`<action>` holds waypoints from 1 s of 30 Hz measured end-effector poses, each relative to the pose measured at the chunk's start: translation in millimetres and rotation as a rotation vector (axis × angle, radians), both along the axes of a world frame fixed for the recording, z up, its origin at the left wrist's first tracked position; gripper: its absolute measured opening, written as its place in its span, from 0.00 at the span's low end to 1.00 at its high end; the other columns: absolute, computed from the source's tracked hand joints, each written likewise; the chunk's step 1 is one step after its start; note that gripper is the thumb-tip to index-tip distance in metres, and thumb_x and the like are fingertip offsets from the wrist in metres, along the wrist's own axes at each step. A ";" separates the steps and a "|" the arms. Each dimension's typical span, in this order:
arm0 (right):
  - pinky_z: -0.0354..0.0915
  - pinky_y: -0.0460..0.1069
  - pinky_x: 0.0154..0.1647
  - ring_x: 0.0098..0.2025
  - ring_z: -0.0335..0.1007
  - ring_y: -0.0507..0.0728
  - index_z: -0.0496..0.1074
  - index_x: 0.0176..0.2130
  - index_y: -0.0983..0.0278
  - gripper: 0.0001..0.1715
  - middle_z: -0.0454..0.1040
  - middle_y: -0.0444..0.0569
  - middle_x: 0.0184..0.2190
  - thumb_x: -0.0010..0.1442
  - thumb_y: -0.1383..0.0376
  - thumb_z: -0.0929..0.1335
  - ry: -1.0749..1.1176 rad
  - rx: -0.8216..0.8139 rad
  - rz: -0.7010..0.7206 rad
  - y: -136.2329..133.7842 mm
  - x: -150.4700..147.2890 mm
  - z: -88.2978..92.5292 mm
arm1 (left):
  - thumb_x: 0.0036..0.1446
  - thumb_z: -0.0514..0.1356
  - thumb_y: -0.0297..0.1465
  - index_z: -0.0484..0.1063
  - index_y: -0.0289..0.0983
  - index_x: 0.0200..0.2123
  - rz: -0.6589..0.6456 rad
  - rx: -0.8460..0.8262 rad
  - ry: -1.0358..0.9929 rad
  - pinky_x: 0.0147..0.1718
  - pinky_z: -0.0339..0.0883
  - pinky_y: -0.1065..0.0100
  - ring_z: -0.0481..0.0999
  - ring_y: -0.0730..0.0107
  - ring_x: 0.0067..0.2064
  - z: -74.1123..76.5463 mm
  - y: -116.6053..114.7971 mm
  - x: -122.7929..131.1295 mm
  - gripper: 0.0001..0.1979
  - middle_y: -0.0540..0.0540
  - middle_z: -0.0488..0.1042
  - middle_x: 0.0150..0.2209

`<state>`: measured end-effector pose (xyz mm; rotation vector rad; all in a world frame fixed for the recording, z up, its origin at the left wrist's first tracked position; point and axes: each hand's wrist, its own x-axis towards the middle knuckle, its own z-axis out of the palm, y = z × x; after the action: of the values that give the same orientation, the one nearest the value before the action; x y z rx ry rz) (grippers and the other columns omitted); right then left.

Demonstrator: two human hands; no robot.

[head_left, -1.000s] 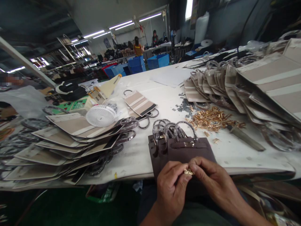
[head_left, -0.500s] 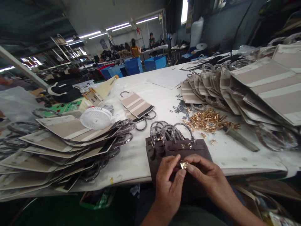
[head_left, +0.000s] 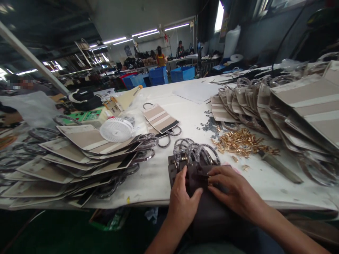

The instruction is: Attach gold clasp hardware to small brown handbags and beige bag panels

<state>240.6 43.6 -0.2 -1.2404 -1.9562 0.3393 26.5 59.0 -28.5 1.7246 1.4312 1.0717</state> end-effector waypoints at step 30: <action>0.73 0.59 0.59 0.54 0.78 0.62 0.76 0.51 0.57 0.11 0.79 0.53 0.54 0.70 0.66 0.71 -0.020 0.244 -0.260 -18.6 19.4 -6.2 | 0.65 0.62 0.46 0.74 0.37 0.62 -0.331 -1.105 -1.361 0.63 0.65 0.40 0.78 0.39 0.58 12.8 27.0 21.4 0.27 0.36 0.82 0.51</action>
<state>259.9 24.9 -6.5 -1.3181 -1.7646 -0.0421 47.8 85.9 -15.7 0.1927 0.5228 0.6969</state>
